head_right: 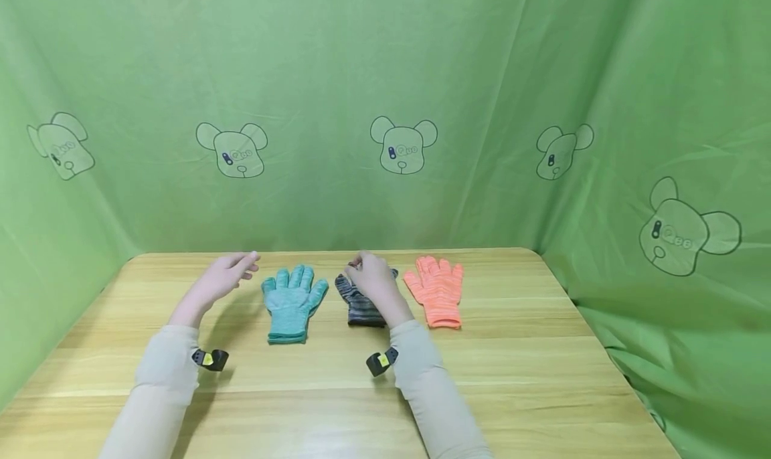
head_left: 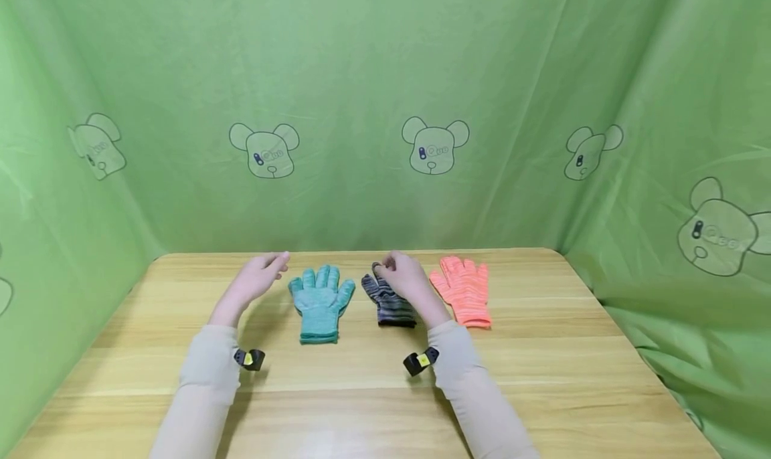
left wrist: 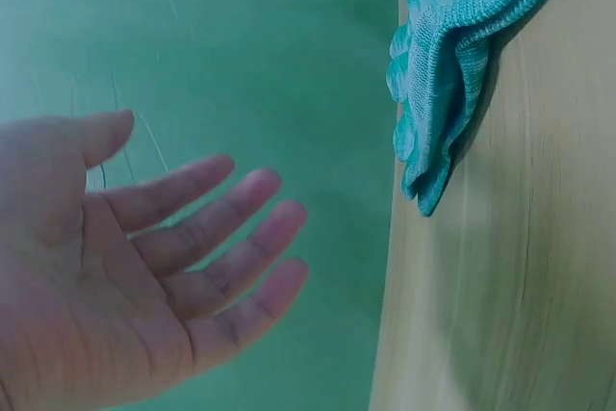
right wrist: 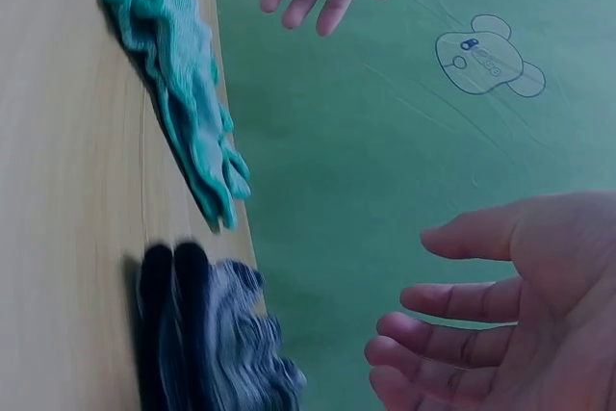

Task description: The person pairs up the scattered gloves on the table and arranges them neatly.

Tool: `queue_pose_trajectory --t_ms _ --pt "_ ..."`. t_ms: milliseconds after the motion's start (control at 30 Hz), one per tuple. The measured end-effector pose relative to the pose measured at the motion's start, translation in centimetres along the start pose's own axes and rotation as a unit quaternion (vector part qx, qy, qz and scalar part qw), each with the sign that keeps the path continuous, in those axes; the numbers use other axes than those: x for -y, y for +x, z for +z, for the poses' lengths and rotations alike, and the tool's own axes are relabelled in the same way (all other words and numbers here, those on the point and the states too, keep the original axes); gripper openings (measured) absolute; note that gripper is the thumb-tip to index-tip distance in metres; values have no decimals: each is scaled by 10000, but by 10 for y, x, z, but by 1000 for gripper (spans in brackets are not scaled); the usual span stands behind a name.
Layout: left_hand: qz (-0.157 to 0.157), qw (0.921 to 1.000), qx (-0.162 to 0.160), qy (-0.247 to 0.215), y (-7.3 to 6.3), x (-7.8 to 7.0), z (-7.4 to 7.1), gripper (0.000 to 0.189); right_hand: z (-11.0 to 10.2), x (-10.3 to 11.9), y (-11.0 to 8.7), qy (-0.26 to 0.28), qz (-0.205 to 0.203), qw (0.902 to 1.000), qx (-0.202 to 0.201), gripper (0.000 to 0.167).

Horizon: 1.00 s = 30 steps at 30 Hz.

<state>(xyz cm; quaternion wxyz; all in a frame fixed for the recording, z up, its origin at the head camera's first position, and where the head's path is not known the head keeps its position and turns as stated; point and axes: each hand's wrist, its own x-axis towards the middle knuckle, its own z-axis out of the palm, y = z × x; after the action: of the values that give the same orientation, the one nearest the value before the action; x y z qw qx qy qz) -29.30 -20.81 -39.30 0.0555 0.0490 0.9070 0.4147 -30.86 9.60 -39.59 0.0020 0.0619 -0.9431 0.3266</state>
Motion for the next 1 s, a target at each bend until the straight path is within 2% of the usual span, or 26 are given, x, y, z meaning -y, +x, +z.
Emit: queue_pose_trajectory --t_ms 167,300,500,700,800,900,1000 --pt "513 9973 -39 517 -2 -3 1 67 -17 -10 -8 77 -90 9999 18 45" --pt "707 9944 -110 775 -5 -7 0 71 -30 -22 -14 58 -222 9997 -27 56" --pt "692 9873 -447 1359 -11 -11 -1 78 -44 -45 -19 -190 -408 9986 -290 65" --pt "622 9745 -749 2024 -14 -14 0 80 -57 -66 -25 -550 -649 9961 -225 75" --pt "624 9655 -791 2403 -13 -13 2 82 -63 -79 -28 -1024 -872 9908 -125 79" --pt "657 9557 -774 2764 -11 -10 5 83 -68 -92 -30 -1601 -1058 9814 -16 83" --pt "692 9501 -765 2942 -10 -6 7 82 -73 -103 -31 -1953 -1070 9749 83 87"
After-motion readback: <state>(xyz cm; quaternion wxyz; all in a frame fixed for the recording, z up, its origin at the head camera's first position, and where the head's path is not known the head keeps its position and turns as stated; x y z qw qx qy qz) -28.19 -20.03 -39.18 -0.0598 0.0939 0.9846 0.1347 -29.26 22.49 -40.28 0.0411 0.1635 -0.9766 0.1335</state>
